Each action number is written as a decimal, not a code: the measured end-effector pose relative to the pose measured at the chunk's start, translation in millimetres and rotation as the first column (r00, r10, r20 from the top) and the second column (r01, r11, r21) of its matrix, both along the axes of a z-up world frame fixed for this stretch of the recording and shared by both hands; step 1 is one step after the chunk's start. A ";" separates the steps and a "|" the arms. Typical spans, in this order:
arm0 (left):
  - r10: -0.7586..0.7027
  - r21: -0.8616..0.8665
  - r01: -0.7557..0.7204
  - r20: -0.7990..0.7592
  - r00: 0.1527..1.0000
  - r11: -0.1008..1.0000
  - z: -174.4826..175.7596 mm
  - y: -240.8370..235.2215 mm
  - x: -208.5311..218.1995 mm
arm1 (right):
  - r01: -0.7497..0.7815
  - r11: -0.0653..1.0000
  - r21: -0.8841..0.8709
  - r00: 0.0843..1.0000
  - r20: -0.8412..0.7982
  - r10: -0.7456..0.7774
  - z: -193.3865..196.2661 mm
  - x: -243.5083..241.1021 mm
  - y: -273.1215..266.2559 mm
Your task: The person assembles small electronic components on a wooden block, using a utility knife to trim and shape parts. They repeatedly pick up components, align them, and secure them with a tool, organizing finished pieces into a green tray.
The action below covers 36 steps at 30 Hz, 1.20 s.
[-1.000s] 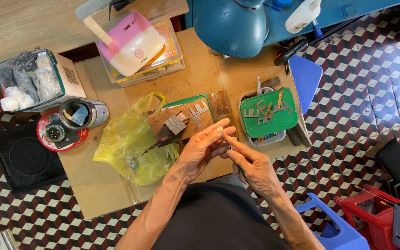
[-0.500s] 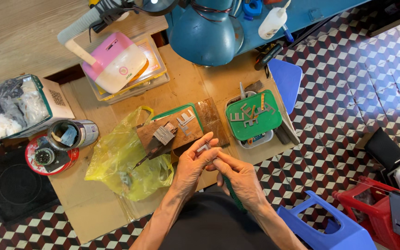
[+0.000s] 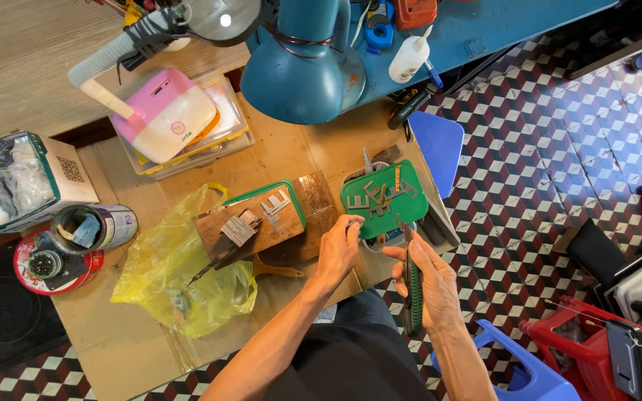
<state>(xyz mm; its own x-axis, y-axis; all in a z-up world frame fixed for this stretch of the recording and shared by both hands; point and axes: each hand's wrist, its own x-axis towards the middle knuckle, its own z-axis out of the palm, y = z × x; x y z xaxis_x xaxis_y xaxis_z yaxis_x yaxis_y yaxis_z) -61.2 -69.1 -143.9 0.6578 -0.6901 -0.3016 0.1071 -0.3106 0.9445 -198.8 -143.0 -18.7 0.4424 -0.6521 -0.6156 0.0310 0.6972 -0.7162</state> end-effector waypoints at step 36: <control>0.156 0.139 -0.254 0.491 0.857 0.957 52.6 -42.9 -15.7 | -0.296 0.917 0.267 0.955 0.068 0.289 -46.1 -13.9 -135.6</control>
<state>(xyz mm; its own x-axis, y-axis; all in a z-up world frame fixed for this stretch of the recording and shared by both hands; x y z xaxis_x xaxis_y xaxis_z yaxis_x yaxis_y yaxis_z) -76.9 -112.1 -91.3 0.8744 -0.4840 -0.0322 -0.2529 -0.5115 0.8212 -212.7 -278.6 -64.8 0.6064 -0.3014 -0.7359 -0.1876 0.8451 -0.5007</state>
